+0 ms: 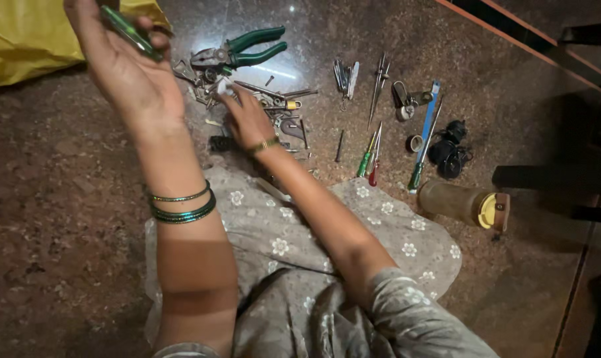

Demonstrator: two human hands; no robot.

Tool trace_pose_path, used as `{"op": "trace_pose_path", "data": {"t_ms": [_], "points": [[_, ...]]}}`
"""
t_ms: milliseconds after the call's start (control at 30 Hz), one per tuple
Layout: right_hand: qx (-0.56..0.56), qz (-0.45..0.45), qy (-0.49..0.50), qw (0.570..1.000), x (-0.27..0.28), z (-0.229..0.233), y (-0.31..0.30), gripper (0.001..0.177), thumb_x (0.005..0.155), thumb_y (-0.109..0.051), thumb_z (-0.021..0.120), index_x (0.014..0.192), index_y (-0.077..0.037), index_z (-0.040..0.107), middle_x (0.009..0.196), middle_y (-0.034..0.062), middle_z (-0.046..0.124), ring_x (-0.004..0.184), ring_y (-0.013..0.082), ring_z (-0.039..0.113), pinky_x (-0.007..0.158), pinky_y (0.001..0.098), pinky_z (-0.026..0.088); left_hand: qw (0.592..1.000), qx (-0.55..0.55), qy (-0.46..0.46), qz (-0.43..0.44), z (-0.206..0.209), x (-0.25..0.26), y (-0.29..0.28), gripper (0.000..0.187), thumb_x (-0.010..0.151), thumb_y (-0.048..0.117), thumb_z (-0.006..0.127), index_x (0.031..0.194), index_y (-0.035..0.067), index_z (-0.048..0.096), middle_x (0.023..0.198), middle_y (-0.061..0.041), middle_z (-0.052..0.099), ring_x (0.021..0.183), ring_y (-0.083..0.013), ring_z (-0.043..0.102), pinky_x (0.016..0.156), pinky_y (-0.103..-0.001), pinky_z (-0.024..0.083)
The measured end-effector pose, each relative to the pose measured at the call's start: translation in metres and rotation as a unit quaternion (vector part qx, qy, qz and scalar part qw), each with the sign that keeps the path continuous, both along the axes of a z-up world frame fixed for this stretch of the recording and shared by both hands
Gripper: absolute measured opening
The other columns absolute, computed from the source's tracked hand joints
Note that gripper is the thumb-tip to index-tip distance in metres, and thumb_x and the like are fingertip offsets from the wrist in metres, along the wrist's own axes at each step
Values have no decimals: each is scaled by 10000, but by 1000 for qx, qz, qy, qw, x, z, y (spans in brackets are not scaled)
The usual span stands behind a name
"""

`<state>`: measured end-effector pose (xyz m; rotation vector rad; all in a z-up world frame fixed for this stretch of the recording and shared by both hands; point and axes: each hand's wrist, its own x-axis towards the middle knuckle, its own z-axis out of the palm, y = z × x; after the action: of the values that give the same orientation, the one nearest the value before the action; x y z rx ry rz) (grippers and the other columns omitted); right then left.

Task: The person sits on the floor and sorts small metal parts, keys, and tools spread on the ground. They pick up items one by one, examine them, and place them into small piles or aside, occasionally using a screwdriver to probe or adjust components.

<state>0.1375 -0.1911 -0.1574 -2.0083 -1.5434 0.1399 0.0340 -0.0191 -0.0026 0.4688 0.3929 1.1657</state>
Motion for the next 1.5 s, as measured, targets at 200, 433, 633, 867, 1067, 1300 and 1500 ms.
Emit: {"op": "trace_pose_path", "data": {"t_ms": [200,433,633,867,1067,1300,1500], "points": [[-95,3,3,995,14,-8,16,380,861,-105,700,1230,-81,613,1234,205,569,1132,400,572,974,465,497,1000,-5,-22,-2,-1,-2,0,319,1144,346,603,1354,115,538,1074,-14,546,825,-145,523,664,-275,406],[-54,-11,48,997,22,9,-18,309,886,-263,786,1117,-102,657,1100,146,611,1040,375,588,911,448,491,998,-38,-39,-16,-8,12,-6,332,1108,374,604,1295,101,575,1078,-39,571,899,-152,581,677,-289,439],[2,-81,-24,996,74,-1,26,331,853,-109,691,1182,-129,657,1225,138,612,1106,363,599,945,437,508,999,-50,-15,-5,7,13,-11,389,1091,332,639,1418,141,549,1114,-23,534,885,-155,557,697,-287,454],[-62,-48,-90,993,136,-47,73,350,794,-137,742,1120,-73,630,1114,177,605,1016,411,557,877,489,489,996,-70,-47,-12,12,13,-11,378,1086,286,680,1396,132,528,1094,-9,517,846,-136,525,662,-279,432],[-29,-78,-60,995,128,-60,86,276,849,-44,690,1120,-95,667,1131,170,616,1056,391,593,933,456,507,996,-47,-74,-21,19,18,-13,252,1098,194,639,1325,112,566,1028,-19,514,846,-140,520,689,-285,432],[-90,-83,94,988,73,-46,76,216,818,-143,763,988,-45,672,1001,195,633,945,408,624,826,463,516,995,-68,-60,-34,28,25,-18,160,1046,103,585,1202,96,553,1035,-17,514,855,-160,532,738,-306,461],[-92,-101,146,980,76,-29,60,285,842,-135,725,1094,-42,628,953,166,690,903,373,661,796,448,524,995,-47,-54,-62,21,32,-19,205,1037,136,568,1239,108,564,1107,-34,592,905,-157,548,781,-294,481]]}}
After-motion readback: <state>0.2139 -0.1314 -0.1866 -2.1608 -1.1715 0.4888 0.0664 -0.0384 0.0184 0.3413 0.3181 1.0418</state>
